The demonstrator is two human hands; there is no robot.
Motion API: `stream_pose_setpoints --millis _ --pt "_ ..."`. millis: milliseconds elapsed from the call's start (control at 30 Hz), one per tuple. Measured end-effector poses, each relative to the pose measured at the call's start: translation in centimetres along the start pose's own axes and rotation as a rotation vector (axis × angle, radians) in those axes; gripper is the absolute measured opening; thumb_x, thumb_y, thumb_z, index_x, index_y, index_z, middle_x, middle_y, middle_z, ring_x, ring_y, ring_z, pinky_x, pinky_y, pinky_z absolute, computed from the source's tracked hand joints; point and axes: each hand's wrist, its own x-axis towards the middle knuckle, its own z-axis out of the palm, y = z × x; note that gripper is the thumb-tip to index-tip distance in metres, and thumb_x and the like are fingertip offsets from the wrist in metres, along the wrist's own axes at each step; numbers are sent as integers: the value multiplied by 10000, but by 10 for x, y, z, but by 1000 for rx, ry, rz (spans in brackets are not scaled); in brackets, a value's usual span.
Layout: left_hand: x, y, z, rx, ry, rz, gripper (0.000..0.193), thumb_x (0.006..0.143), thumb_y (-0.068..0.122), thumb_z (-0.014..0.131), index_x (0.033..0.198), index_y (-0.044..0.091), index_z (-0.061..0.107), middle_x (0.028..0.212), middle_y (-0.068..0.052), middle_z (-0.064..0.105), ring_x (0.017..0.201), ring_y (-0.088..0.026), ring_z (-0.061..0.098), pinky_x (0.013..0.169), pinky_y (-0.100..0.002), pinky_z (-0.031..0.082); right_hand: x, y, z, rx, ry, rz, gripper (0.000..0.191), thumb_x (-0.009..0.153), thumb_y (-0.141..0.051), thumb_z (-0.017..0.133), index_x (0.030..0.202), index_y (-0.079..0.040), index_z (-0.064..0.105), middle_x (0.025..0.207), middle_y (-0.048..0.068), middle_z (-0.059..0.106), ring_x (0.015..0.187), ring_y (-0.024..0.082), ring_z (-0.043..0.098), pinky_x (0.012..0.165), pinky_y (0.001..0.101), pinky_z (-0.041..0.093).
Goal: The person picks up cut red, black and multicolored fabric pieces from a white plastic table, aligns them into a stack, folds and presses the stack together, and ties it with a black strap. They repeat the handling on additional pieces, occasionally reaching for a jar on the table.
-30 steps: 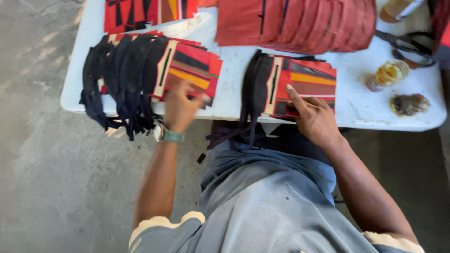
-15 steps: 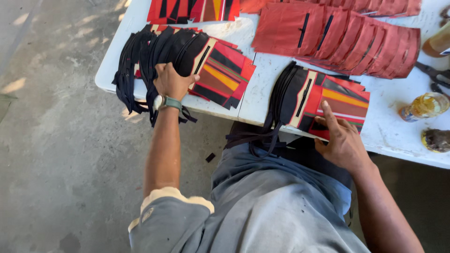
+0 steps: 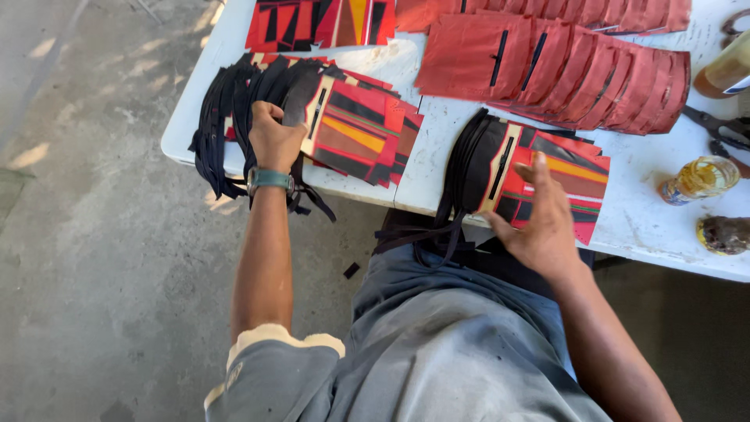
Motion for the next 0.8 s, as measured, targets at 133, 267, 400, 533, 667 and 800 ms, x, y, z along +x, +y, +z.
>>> stream_pose_setpoints --millis 133,267,400,533,667,800 --pt "-13 58 -4 -604 -205 95 284 850 52 846 1076 2 682 980 -29 656 872 -151 615 783 -311 525 34 -41 17 141 93 -192 1204 719 -184 948 1595 8 145 1403 243 580 1293 415 574 1125 500 449" --pt "-50 140 -1 -1028 -606 56 176 1021 83 833 1086 -57 750 954 -69 685 835 -90 593 795 -265 496 69 -61 15 161 177 -396 1162 777 -88 892 1616 -87 88 1377 259 592 1224 400 616 1053 475 512" --pt "-76 209 -23 -971 -721 452 419 868 89 851 1215 28 624 1111 -4 652 993 -88 646 877 -262 582 73 -53 -14 203 208 -87 1021 916 54 765 1671 -94 92 1213 137 756 988 235 766 841 327 599" --pt "-90 252 -23 -873 -668 620 331 954 52 729 1267 37 621 1151 -60 706 1054 -148 737 919 -304 645 46 -45 -45 271 181 155 1003 899 25 762 1645 -51 96 1097 120 777 857 208 758 742 313 579" --pt "-90 263 -17 -605 -682 790 179 999 41 713 1174 70 687 1027 -71 767 928 -182 778 759 -312 608 37 -36 -72 655 102 -100 894 935 -120 781 1649 -71 247 1232 192 686 1031 241 692 941 343 568" --pt "-92 268 -10 -606 -690 851 186 965 54 714 1146 69 678 1013 -70 759 913 -205 773 778 -316 599 40 -33 -94 278 295 -277 507 953 -329 667 1401 -104 591 1302 204 593 1193 303 607 964 388 484"
